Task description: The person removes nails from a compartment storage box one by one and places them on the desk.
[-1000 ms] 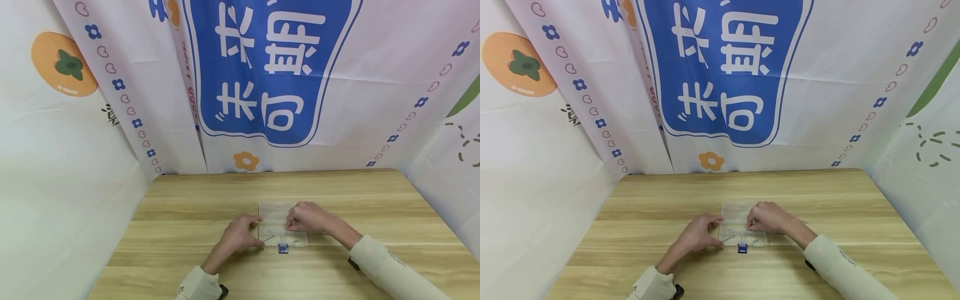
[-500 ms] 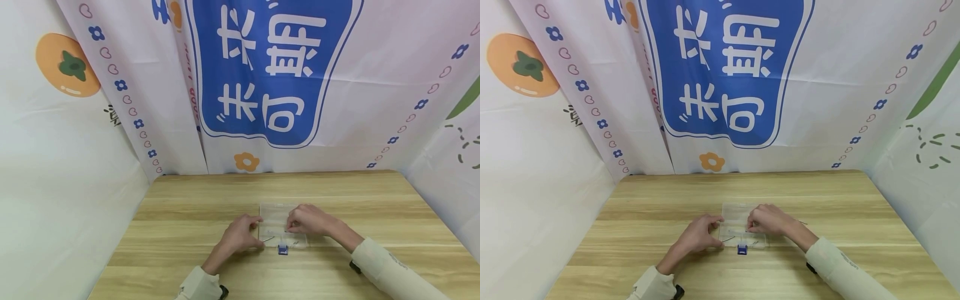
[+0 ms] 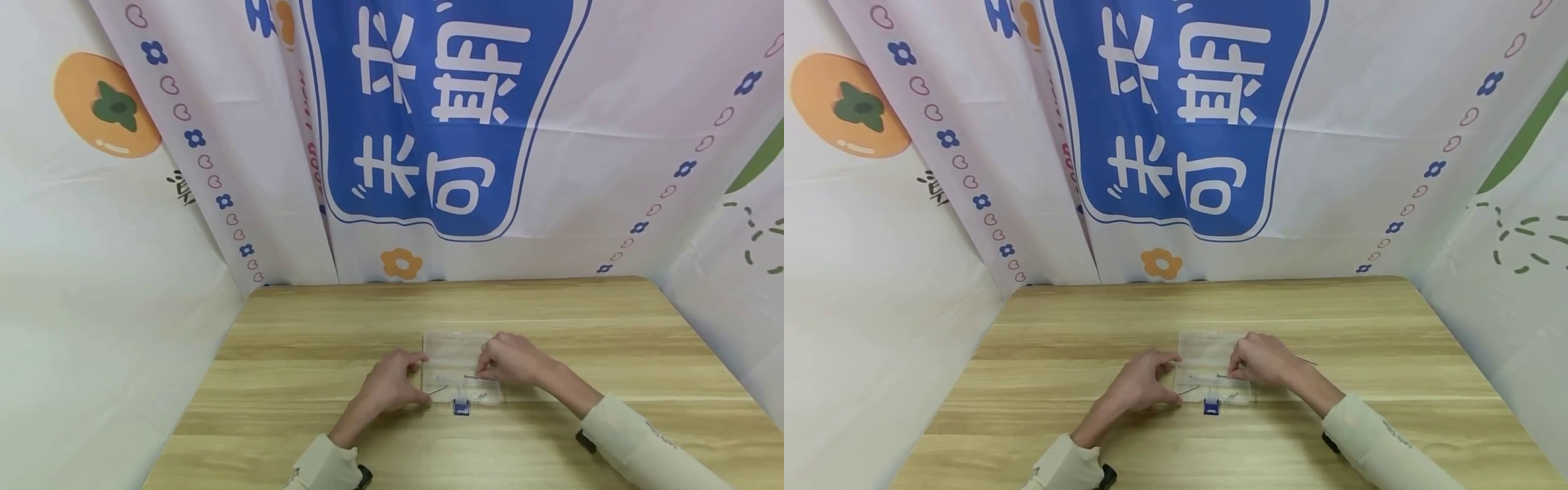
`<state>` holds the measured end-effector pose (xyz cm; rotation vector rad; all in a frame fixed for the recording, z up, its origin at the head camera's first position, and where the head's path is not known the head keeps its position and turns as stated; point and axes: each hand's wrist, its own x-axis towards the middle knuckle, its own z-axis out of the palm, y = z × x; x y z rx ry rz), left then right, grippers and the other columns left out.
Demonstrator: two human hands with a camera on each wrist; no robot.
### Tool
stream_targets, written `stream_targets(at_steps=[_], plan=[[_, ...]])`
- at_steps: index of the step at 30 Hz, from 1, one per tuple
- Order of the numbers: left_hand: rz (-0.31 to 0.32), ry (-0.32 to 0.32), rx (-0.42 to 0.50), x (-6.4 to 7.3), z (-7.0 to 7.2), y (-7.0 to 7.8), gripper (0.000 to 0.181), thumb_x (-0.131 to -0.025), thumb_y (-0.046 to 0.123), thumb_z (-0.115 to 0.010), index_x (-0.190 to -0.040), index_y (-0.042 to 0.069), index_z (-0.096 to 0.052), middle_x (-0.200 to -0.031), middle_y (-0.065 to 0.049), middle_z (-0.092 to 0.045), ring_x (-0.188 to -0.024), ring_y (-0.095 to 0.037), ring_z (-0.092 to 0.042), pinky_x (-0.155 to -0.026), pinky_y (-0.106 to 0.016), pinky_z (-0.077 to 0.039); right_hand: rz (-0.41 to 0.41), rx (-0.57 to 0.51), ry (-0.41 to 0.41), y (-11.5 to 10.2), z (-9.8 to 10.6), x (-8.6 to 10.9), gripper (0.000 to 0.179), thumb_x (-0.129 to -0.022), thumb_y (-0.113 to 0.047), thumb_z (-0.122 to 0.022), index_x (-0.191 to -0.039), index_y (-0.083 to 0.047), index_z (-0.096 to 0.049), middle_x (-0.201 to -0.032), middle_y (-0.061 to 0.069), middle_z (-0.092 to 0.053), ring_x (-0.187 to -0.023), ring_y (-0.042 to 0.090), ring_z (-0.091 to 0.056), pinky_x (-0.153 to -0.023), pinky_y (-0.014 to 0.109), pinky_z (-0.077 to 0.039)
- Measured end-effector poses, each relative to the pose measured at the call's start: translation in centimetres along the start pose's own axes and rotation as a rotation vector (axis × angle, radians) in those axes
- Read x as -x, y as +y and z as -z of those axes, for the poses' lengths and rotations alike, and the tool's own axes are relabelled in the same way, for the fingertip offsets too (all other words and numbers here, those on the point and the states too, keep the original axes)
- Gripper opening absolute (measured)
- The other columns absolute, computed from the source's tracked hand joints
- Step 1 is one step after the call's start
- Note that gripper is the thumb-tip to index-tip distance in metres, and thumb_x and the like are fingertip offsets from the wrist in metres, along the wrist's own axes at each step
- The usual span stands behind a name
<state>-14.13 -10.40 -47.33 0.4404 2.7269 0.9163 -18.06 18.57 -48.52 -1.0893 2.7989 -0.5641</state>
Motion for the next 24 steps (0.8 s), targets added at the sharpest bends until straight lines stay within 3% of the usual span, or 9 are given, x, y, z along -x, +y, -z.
stream_targets(at_steps=[12,24], plan=[[0.017,-0.003,0.003,0.1,0.0,0.1,0.075,-0.071,0.025,-0.101,-0.139,0.014,-0.072,-0.112,-0.005,-0.065,-0.094,-0.018,-0.055,-0.078,-0.039,-0.051,0.041,-0.033,-0.016,0.5,-0.3,0.1,0.006,-0.097,-0.021,-0.080,-0.093,-0.020,-0.083,-0.087,-0.015,-0.075,-0.068,-0.008,-0.051,-0.064,0.017,-0.047],[0.017,-0.004,-0.010,0.0,0.0,0.3,0.074,-0.071,0.026,-0.102,-0.138,0.015,-0.072,-0.112,-0.005,-0.066,-0.095,-0.018,-0.057,-0.080,-0.041,-0.052,0.052,-0.133,0.002,0.6,0.7,0.5,0.004,-0.096,-0.021,-0.082,-0.097,-0.021,-0.085,-0.074,-0.019,-0.060,-0.064,-0.004,-0.041,-0.059,0.017,-0.037]])
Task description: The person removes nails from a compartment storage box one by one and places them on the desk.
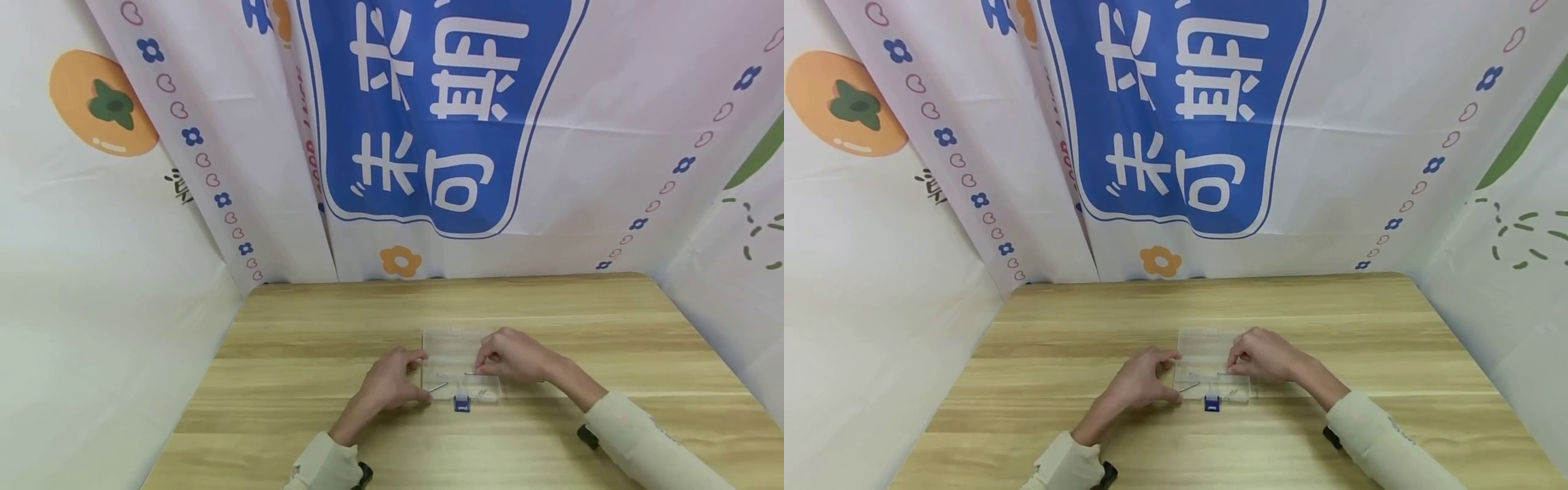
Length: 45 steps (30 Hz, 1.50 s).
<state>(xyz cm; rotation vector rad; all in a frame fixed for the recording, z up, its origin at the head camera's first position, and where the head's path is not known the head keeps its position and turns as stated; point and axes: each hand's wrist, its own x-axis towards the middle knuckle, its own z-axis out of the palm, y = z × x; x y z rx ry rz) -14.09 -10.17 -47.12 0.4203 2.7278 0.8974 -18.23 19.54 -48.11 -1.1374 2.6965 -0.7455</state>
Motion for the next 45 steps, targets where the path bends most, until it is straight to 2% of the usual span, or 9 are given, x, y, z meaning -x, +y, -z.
stream_targets(at_steps=[3,7,15,22,25,31,36,40,45], plan=[[0.004,0.002,0.002,0.0,0.0,0.0,0.074,-0.070,0.026,-0.102,-0.138,0.015,-0.072,-0.112,-0.006,-0.066,-0.094,-0.019,-0.057,-0.080,-0.040,-0.052,-0.003,-0.014,0.020,-0.5,0.3,-0.3,0.005,-0.096,-0.023,-0.082,-0.098,-0.021,-0.086,-0.071,-0.018,-0.054,-0.063,-0.003,-0.039,-0.059,0.017,-0.035],[0.006,0.006,0.004,-0.1,0.0,0.0,0.074,-0.070,0.026,-0.102,-0.137,0.015,-0.072,-0.112,-0.006,-0.066,-0.094,-0.019,-0.057,-0.079,-0.040,-0.052,0.041,0.001,0.045,-1.3,0.2,-1.2,0.006,-0.095,-0.024,-0.083,-0.098,-0.021,-0.087,-0.069,-0.018,-0.048,-0.063,-0.005,-0.036,-0.058,0.016,-0.032],[0.014,0.009,-0.008,-0.2,0.0,0.2,0.074,-0.071,0.028,-0.102,-0.138,0.016,-0.072,-0.112,-0.005,-0.066,-0.095,-0.019,-0.057,-0.079,-0.040,-0.052,0.119,-0.020,0.070,-2.8,-0.9,-2.6,0.005,-0.094,-0.022,-0.085,-0.098,-0.019,-0.087,-0.071,-0.016,-0.056,-0.061,-0.007,-0.037,-0.055,0.015,-0.032],[0.004,0.006,-0.011,-0.3,0.0,0.2,0.074,-0.071,0.028,-0.101,-0.138,0.014,-0.072,-0.113,-0.007,-0.067,-0.096,-0.020,-0.058,-0.081,-0.043,-0.053,0.078,-0.026,0.047,-3.8,-1.5,-3.3,0.004,-0.095,-0.022,-0.083,-0.096,-0.023,-0.087,-0.077,-0.020,-0.063,-0.063,-0.006,-0.040,-0.058,0.014,-0.034],[0.008,0.004,-0.010,-0.3,0.1,0.2,0.075,-0.071,0.028,-0.101,-0.138,0.015,-0.072,-0.115,-0.008,-0.067,-0.097,-0.021,-0.059,-0.082,-0.044,-0.054,0.072,0.004,0.032,-4.1,-1.8,-3.5,0.004,-0.094,-0.023,-0.084,-0.096,-0.024,-0.087,-0.077,-0.020,-0.063,-0.065,-0.006,-0.042,-0.059,0.015,-0.037],[0.012,0.003,-0.007,-0.2,0.0,0.1,0.075,-0.071,0.028,-0.101,-0.139,0.015,-0.071,-0.116,-0.008,-0.067,-0.099,-0.022,-0.060,-0.082,-0.044,-0.054,0.096,0.073,0.004,-4.5,-2.9,-4.1,0.004,-0.091,-0.024,-0.087,-0.094,-0.026,-0.087,-0.089,-0.016,-0.079,-0.074,-0.009,-0.060,-0.067,0.016,-0.049],[-0.001,0.003,-0.011,-0.2,-0.1,0.0,0.076,-0.071,0.027,-0.101,-0.139,0.015,-0.071,-0.116,-0.008,-0.068,-0.099,-0.022,-0.061,-0.081,-0.043,-0.054,0.073,0.090,-0.010,-5.0,-3.7,-4.6,0.008,-0.089,-0.022,-0.088,-0.092,-0.029,-0.087,-0.093,-0.013,-0.083,-0.082,-0.004,-0.072,-0.072,0.018,-0.055],[-0.001,0.002,-0.012,-0.2,-0.1,-0.1,0.076,-0.071,0.028,-0.101,-0.139,0.015,-0.071,-0.116,-0.008,-0.068,-0.099,-0.021,-0.061,-0.080,-0.042,-0.054,0.031,0.083,-0.001,-5.3,-4.0,-4.7,0.008,-0.087,-0.022,-0.090,-0.089,-0.029,-0.087,-0.090,-0.013,-0.083,-0.080,-0.004,-0.070,-0.071,0.019,-0.054],[-0.009,-0.002,-0.021,-0.2,-0.2,-0.1,0.075,-0.072,0.028,-0.101,-0.139,0.015,-0.071,-0.116,-0.008,-0.068,-0.098,-0.021,-0.061,-0.080,-0.041,-0.053,0.026,0.086,0.001,-5.5,-4.1,-4.6,0.005,-0.087,-0.024,-0.090,-0.088,-0.028,-0.086,-0.084,-0.017,-0.078,-0.070,-0.008,-0.057,-0.067,0.019,-0.048]])
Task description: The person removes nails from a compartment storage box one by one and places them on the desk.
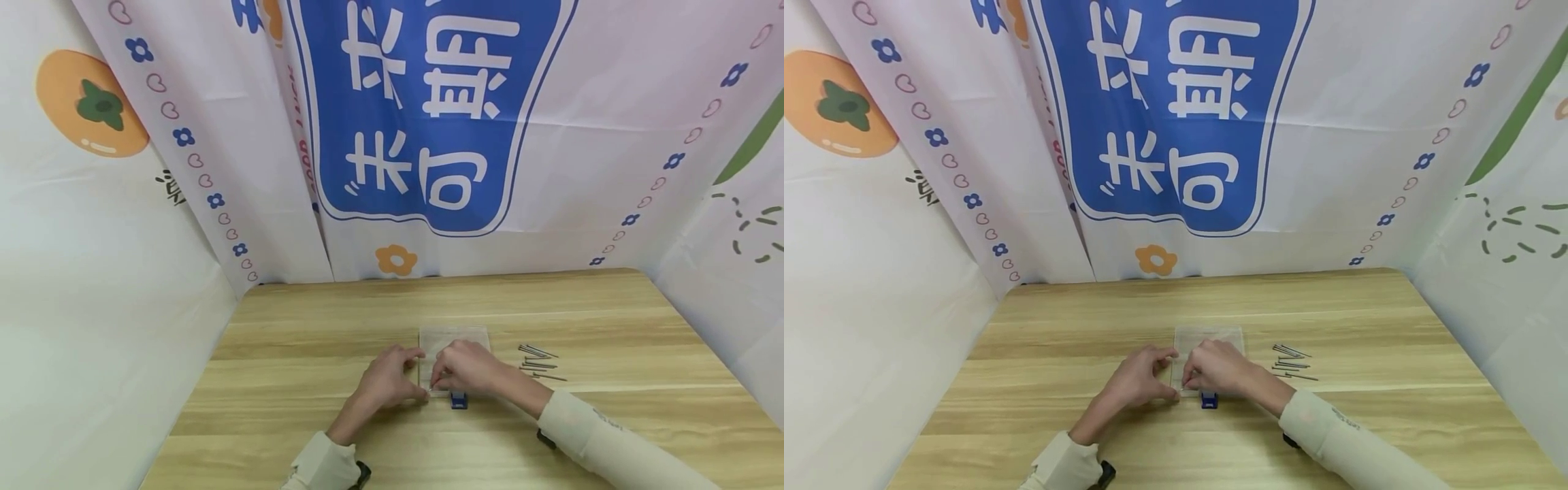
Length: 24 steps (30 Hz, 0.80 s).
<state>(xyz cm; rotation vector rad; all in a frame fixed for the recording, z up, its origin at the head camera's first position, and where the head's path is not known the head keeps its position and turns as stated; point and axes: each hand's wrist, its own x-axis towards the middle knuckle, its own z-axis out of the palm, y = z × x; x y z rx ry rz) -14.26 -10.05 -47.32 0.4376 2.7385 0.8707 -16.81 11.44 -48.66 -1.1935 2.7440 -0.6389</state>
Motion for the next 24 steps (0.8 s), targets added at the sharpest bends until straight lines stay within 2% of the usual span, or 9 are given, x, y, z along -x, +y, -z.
stream_targets(at_steps=[9,11,14,18,20,24], plan=[[-0.015,0.006,-0.001,0.0,0.0,-0.2,0.074,-0.071,0.027,-0.101,-0.138,0.013,-0.072,-0.116,-0.009,-0.069,-0.098,-0.021,-0.062,-0.079,-0.041,-0.054,0.011,0.003,-0.074,0.0,0.3,-0.3,0.001,-0.093,-0.029,-0.086,-0.092,-0.028,-0.085,-0.092,-0.020,-0.078,-0.081,-0.009,-0.064,-0.077,0.021,-0.054],[-0.012,0.003,0.004,0.0,0.0,-0.2,0.073,-0.071,0.027,-0.101,-0.137,0.013,-0.072,-0.116,-0.010,-0.069,-0.099,-0.022,-0.062,-0.080,-0.042,-0.055,0.029,-0.018,-0.084,0.3,0.4,-0.3,0.003,-0.094,-0.030,-0.084,-0.094,-0.027,-0.085,-0.091,-0.020,-0.077,-0.080,-0.009,-0.061,-0.077,0.019,-0.053],[-0.002,-0.002,0.006,0.0,-0.1,-0.1,0.074,-0.071,0.028,-0.101,-0.137,0.013,-0.072,-0.116,-0.009,-0.069,-0.100,-0.022,-0.063,-0.082,-0.044,-0.055,0.034,-0.070,-0.057,0.9,1.4,-0.1,0.005,-0.096,-0.026,-0.082,-0.096,-0.023,-0.085,-0.086,-0.019,-0.074,-0.069,-0.009,-0.052,-0.067,0.016,-0.046],[0.010,-0.001,0.006,-0.1,-0.1,0.1,0.074,-0.070,0.027,-0.102,-0.137,0.013,-0.072,-0.114,-0.008,-0.069,-0.098,-0.021,-0.061,-0.082,-0.044,-0.055,-0.021,-0.106,0.018,1.9,3.4,0.5,0.005,-0.097,-0.022,-0.081,-0.097,-0.020,-0.085,-0.076,-0.017,-0.063,-0.061,-0.003,-0.039,-0.057,0.017,-0.033],[0.015,0.001,0.008,-0.2,0.0,0.1,0.074,-0.070,0.027,-0.102,-0.137,0.013,-0.072,-0.113,-0.007,-0.068,-0.097,-0.020,-0.059,-0.082,-0.043,-0.054,-0.051,-0.099,0.032,2.3,4.0,0.8,0.005,-0.097,-0.019,-0.080,-0.097,-0.019,-0.085,-0.072,-0.015,-0.057,-0.060,-0.002,-0.037,-0.057,0.018,-0.031],[0.023,0.003,0.010,-0.1,0.0,0.0,0.074,-0.070,0.027,-0.102,-0.136,0.013,-0.072,-0.113,-0.007,-0.068,-0.097,-0.020,-0.059,-0.082,-0.043,-0.054,-0.102,-0.080,0.020,2.8,4.1,1.3,0.008,-0.095,-0.011,-0.079,-0.096,-0.017,-0.085,-0.070,-0.014,-0.055,-0.059,0.000,-0.036,-0.056,0.019,-0.031]])
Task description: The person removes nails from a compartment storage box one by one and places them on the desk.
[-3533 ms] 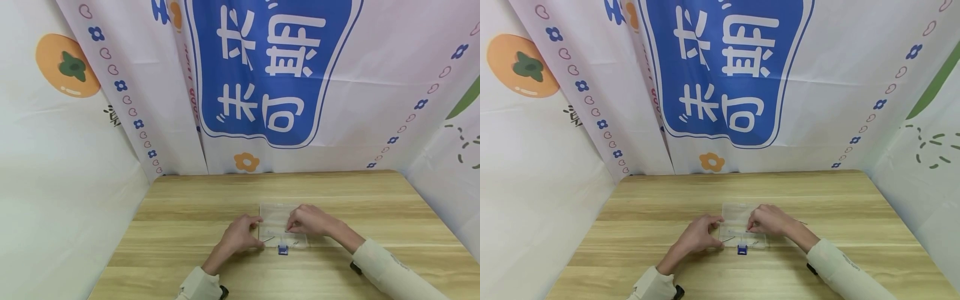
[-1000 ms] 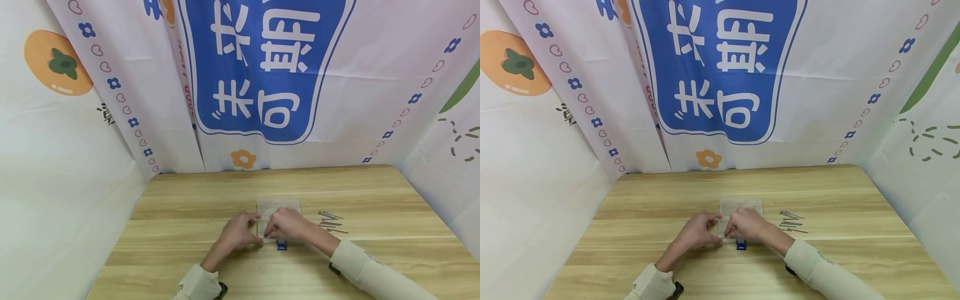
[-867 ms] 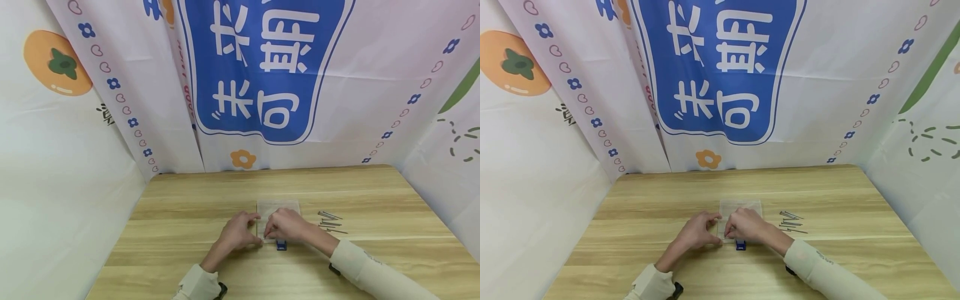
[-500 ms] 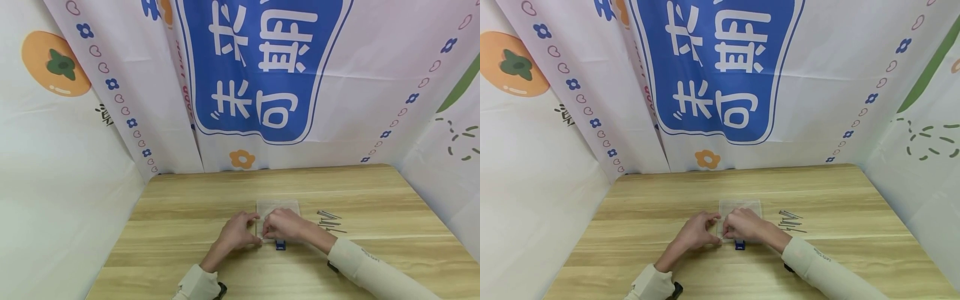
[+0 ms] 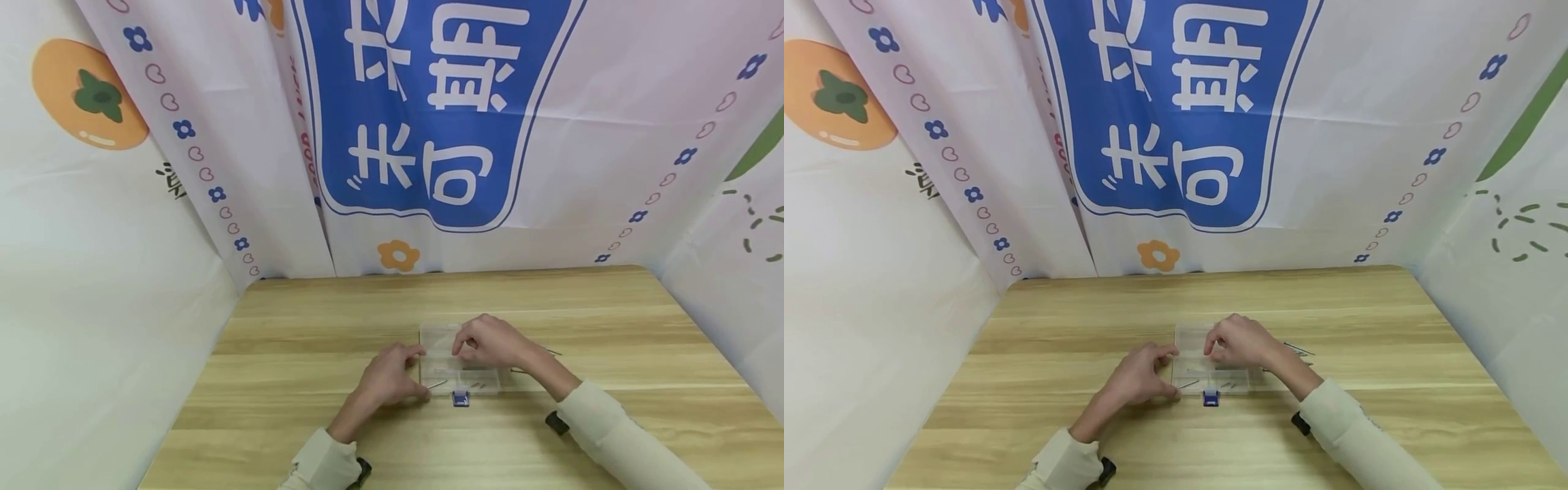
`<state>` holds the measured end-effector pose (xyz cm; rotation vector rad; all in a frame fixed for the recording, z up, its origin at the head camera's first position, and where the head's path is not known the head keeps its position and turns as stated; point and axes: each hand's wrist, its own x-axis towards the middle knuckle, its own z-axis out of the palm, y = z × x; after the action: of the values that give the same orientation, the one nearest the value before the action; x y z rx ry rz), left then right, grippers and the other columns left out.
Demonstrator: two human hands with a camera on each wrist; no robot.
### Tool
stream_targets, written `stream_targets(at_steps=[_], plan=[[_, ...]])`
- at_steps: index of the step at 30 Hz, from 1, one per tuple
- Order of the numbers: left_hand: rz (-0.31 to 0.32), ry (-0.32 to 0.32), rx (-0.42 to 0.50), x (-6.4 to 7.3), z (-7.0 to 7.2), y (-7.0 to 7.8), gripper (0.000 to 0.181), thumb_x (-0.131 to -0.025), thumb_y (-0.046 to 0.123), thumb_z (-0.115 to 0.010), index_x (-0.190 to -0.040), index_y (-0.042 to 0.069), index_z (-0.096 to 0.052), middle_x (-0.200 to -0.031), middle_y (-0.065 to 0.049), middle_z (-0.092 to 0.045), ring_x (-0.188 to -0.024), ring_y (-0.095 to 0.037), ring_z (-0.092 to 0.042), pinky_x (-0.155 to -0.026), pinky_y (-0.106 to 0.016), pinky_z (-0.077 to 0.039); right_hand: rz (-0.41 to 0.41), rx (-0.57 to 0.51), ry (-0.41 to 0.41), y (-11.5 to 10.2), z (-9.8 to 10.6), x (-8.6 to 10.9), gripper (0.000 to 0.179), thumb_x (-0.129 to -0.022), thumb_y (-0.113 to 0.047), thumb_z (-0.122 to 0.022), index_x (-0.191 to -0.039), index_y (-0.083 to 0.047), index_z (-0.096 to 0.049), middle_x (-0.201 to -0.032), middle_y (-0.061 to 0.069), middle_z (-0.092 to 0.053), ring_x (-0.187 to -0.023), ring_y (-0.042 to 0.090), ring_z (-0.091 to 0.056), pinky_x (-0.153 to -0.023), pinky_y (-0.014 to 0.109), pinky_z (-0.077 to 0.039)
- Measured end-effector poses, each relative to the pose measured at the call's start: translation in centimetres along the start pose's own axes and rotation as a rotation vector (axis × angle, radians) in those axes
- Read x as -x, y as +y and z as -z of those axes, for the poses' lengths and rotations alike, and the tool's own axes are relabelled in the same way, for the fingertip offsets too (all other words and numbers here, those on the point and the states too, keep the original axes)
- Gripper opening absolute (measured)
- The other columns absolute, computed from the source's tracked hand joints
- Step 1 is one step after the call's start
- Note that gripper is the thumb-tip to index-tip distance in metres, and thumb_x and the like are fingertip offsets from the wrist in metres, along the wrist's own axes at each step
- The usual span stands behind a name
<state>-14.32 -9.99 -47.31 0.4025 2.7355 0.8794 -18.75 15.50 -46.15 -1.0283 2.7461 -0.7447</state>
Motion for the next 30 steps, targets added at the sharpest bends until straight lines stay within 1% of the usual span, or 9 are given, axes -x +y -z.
stream_targets(at_steps=[2,4,7,9,13,16,24,30], plan=[[0.003,-0.003,-0.001,0.0,-0.1,0.0,0.074,-0.070,0.027,-0.102,-0.136,0.014,-0.072,-0.113,-0.007,-0.068,-0.097,-0.020,-0.059,-0.082,-0.043,-0.054,-0.022,0.003,-0.011,0.2,-0.1,0.1,0.010,-0.094,-0.009,-0.080,-0.095,-0.017,-0.085,-0.071,-0.013,-0.058,-0.060,0.001,-0.037,-0.056,0.019,-0.031],[0.005,-0.005,-0.002,0.0,-0.1,0.0,0.075,-0.070,0.027,-0.102,-0.137,0.014,-0.072,-0.113,-0.007,-0.068,-0.096,-0.020,-0.058,-0.082,-0.043,-0.053,-0.033,0.000,-0.027,0.3,-0.4,0.1,0.009,-0.093,-0.010,-0.082,-0.092,-0.018,-0.086,-0.075,-0.014,-0.065,-0.062,0.001,-0.041,-0.057,0.019,-0.033],[0.008,-0.005,0.000,-0.1,-0.1,0.1,0.075,-0.070,0.026,-0.102,-0.137,0.014,-0.072,-0.113,-0.007,-0.068,-0.096,-0.020,-0.058,-0.082,-0.042,-0.053,-0.036,-0.009,-0.049,0.5,-0.7,0.0,0.008,-0.091,-0.012,-0.085,-0.089,-0.020,-0.087,-0.082,-0.014,-0.074,-0.065,0.000,-0.046,-0.058,0.019,-0.038],[0.007,-0.006,-0.001,-0.2,-0.1,0.1,0.074,-0.070,0.027,-0.102,-0.137,0.014,-0.072,-0.113,-0.007,-0.068,-0.096,-0.020,-0.058,-0.082,-0.043,-0.053,-0.037,-0.012,-0.059,0.5,-0.9,0.0,0.009,-0.090,-0.013,-0.087,-0.088,-0.021,-0.087,-0.083,-0.013,-0.076,-0.065,0.000,-0.049,-0.058,0.019,-0.040],[0.000,-0.005,-0.008,-0.2,0.0,0.1,0.074,-0.070,0.027,-0.102,-0.137,0.015,-0.073,-0.113,-0.006,-0.068,-0.097,-0.020,-0.059,-0.083,-0.043,-0.054,-0.049,-0.006,-0.072,0.7,-1.1,-0.1,0.010,-0.090,-0.013,-0.087,-0.086,-0.022,-0.087,-0.081,-0.014,-0.077,-0.063,0.000,-0.049,-0.058,0.019,-0.040],[-0.005,-0.004,-0.017,-0.1,0.0,0.1,0.074,-0.070,0.028,-0.102,-0.136,0.015,-0.073,-0.112,-0.005,-0.068,-0.097,-0.019,-0.059,-0.082,-0.042,-0.054,-0.051,-0.003,-0.088,0.7,-1.2,-0.2,0.009,-0.089,-0.014,-0.087,-0.087,-0.023,-0.087,-0.082,-0.013,-0.078,-0.064,-0.001,-0.051,-0.059,0.019,-0.042],[-0.004,-0.005,-0.023,-0.3,0.3,0.1,0.074,-0.070,0.027,-0.102,-0.136,0.014,-0.073,-0.111,-0.005,-0.067,-0.093,-0.018,-0.057,-0.079,-0.039,-0.051,-0.002,0.070,-0.102,0.4,-1.1,-0.7,0.008,-0.091,-0.016,-0.085,-0.090,-0.024,-0.086,-0.089,-0.009,-0.082,-0.068,-0.004,-0.060,-0.066,0.020,-0.052],[-0.005,-0.014,-0.019,-0.3,0.2,0.0,0.074,-0.070,0.027,-0.102,-0.137,0.014,-0.072,-0.111,-0.005,-0.067,-0.093,-0.018,-0.057,-0.079,-0.038,-0.052,0.002,0.116,-0.128,0.3,-1.1,-0.8,0.008,-0.093,-0.017,-0.083,-0.090,-0.023,-0.085,-0.088,-0.009,-0.081,-0.065,-0.002,-0.056,-0.063,0.021,-0.050]])
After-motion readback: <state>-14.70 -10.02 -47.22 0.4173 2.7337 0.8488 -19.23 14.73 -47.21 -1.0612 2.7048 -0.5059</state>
